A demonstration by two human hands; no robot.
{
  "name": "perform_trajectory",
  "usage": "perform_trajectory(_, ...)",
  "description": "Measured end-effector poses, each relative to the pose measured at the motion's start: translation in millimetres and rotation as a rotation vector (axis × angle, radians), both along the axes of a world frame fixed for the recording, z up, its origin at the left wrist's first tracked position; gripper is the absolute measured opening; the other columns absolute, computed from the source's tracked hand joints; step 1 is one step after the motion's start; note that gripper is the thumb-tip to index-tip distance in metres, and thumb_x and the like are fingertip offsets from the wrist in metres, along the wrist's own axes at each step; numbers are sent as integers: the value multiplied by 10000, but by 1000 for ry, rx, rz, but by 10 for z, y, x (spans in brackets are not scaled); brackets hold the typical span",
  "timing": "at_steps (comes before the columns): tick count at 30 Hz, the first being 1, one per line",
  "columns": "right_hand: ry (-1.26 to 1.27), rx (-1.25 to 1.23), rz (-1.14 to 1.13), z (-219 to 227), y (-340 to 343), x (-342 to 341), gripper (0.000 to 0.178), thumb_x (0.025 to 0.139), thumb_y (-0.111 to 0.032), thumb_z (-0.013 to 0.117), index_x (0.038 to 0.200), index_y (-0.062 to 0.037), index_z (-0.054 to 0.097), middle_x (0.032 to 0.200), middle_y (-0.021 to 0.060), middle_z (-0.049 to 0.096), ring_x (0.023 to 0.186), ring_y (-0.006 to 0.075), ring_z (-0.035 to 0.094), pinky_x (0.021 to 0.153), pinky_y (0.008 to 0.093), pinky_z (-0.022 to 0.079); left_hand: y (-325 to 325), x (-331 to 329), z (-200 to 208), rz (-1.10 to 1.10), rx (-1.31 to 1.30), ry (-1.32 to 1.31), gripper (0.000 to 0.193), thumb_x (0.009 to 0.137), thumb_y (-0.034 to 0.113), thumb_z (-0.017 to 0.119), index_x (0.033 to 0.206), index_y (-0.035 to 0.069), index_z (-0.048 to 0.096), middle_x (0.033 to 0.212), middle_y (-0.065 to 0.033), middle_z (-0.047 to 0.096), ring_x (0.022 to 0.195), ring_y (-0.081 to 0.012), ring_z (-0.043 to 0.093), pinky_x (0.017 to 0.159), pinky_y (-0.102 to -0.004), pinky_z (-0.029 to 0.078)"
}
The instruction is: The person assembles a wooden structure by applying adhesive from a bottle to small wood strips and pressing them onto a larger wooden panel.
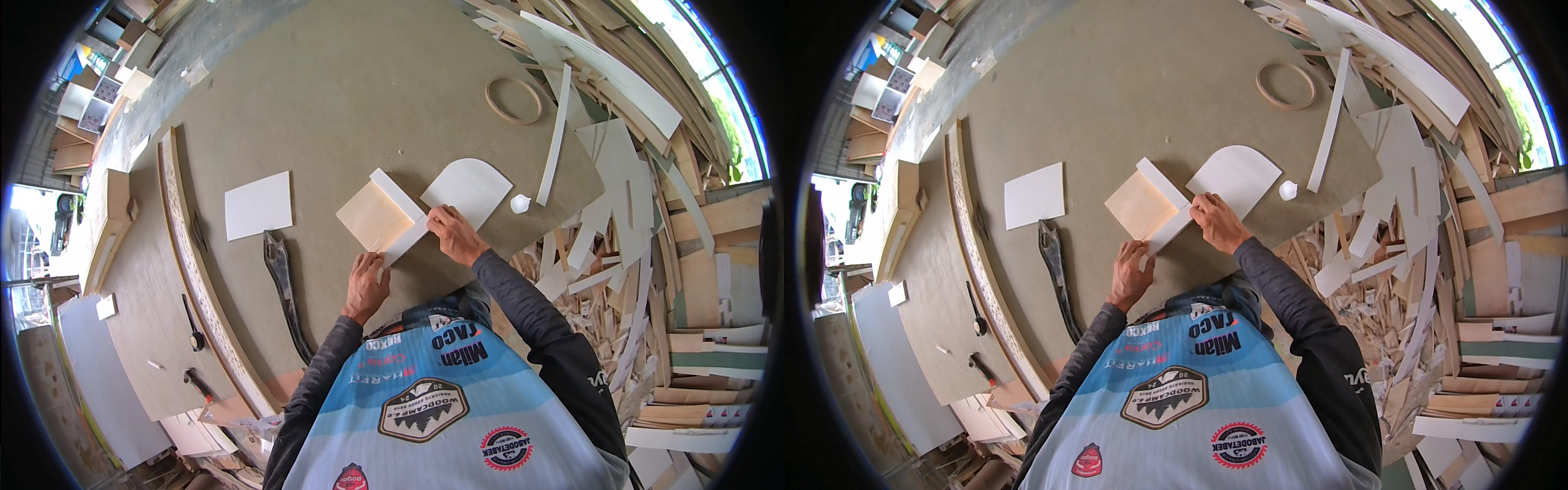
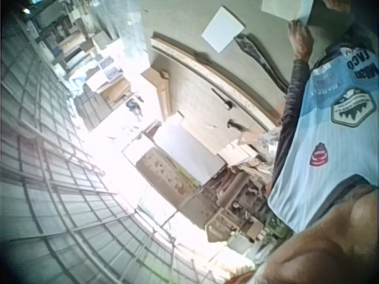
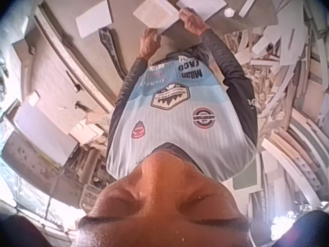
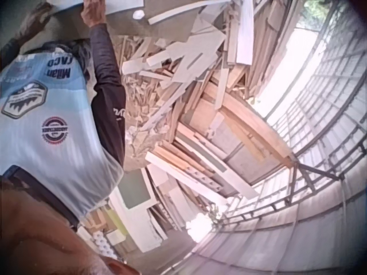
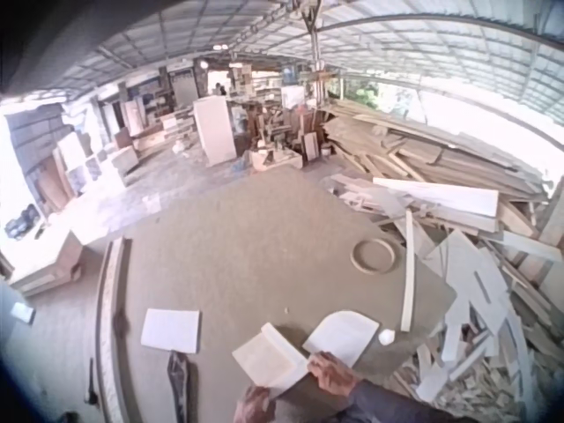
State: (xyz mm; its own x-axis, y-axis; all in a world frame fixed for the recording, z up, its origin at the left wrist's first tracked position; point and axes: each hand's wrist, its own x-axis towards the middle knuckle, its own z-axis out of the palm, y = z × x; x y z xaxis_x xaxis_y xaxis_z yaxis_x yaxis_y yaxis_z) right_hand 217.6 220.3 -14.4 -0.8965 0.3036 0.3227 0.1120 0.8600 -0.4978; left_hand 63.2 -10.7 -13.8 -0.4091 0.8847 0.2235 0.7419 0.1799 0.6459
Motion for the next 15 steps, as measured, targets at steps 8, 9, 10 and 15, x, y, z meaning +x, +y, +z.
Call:
perform_trajectory(8, -94, -294, -161, 114, 22, -147, 172, 806, -136, 795, 776, -35, 660, 845, 103, 653, 855, 310, 648, 834, 419, 525, 241, -61, 349, -9, -159, 258, 453, 808, 290, 811, 1129, 1, 675, 1123, -161, 619, 1053, -344, 589, 919, -438, 462)
perform_trajectory(9, -135, -352, -198, 94, 39, -194, 197, 797, -154, 820, 769, -36, 665, 814, 99, 670, 823, 303, 663, 809, 417, 535, 310, -76, 328, -6, -146, 224, 456, 809, 284, 812, 1141, 4, 672, 1122, -159, 620, 1056, -343, 590, 921, -440, 463)
perform_trajectory(10, -114, -441, -252, 109, 48, -206, 192, 797, -141, 829, 788, -25, 675, 790, 94, 680, 786, 278, 673, 770, 406, 543, 401, -61, 312, -7, -133, 191, 459, 810, 278, 812, 1152, 7, 668, 1121, -157, 620, 1059, -341, 591, 923, -443, 465)
perform_trajectory(15, -47, -688, -429, -59, 136, -244, 223, 768, -113, 888, 896, 4, 747, 751, 91, 735, 695, 195, 716, 638, 351, 564, 818, 107, 161, -69, -142, -22, 478, 812, 237, 807, 1194, 3, 640, 1112, -153, 607, 1103, -345, 566, 943, -451, 455)
